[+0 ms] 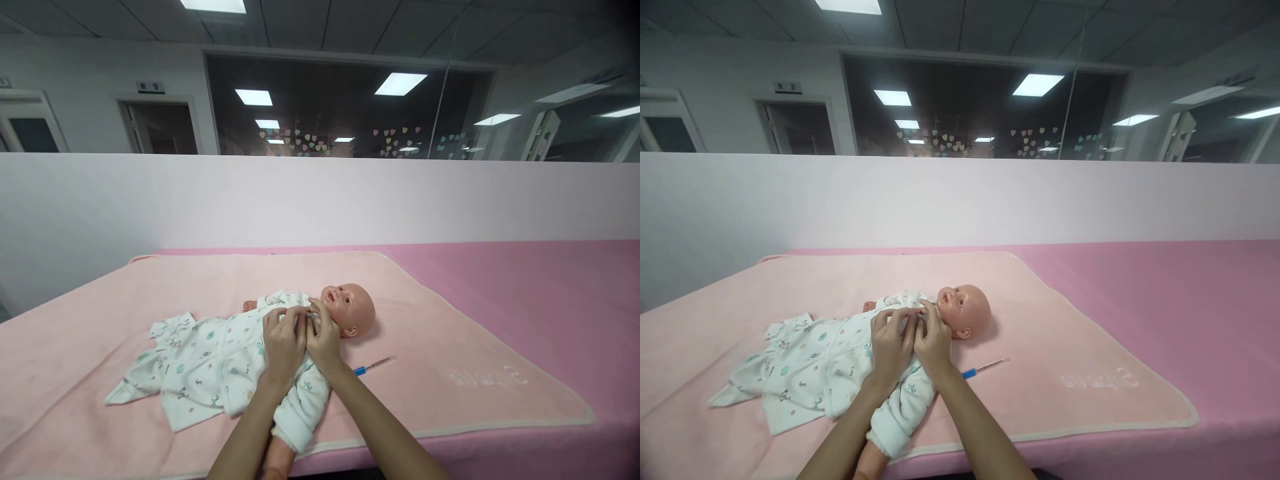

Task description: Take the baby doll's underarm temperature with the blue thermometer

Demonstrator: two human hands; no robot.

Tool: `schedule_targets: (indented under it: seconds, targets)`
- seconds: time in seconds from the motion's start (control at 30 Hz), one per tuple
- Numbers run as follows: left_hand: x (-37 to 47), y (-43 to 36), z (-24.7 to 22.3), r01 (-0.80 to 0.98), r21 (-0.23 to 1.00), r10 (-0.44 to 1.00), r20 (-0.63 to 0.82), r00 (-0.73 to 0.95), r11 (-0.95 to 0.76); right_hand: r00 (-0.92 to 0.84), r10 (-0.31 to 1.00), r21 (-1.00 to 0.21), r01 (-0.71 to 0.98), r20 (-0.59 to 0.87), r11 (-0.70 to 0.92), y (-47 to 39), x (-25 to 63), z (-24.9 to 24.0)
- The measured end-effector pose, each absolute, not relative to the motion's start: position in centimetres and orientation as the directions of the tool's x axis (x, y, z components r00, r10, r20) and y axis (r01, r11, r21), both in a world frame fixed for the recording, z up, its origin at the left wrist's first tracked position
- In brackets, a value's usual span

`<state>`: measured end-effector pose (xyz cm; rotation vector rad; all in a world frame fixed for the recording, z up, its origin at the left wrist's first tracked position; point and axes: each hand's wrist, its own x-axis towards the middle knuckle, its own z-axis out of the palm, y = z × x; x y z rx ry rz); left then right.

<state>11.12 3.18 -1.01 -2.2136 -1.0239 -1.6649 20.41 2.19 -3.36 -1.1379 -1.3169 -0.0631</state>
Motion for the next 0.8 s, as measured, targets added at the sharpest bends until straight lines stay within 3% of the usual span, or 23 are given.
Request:
schedule_targets:
  seconds: [0.3, 0.8]
  targets:
    - [11.15, 2.94, -0.87, 0.542, 0.412, 0.524, 0.85, 0.062, -0.733, 0.334, 0.561, -0.623, 0.626, 0.758, 0.469, 2.17, 20.38, -3.55]
    - [11.48, 3.01, -0.93, 0.544, 0.533, 0.617, 0.786, -0.035, -0.648, 0.344, 0.574, -0.649, 0.577, 0.743, 0.496, 2.0, 20.14, -3.52]
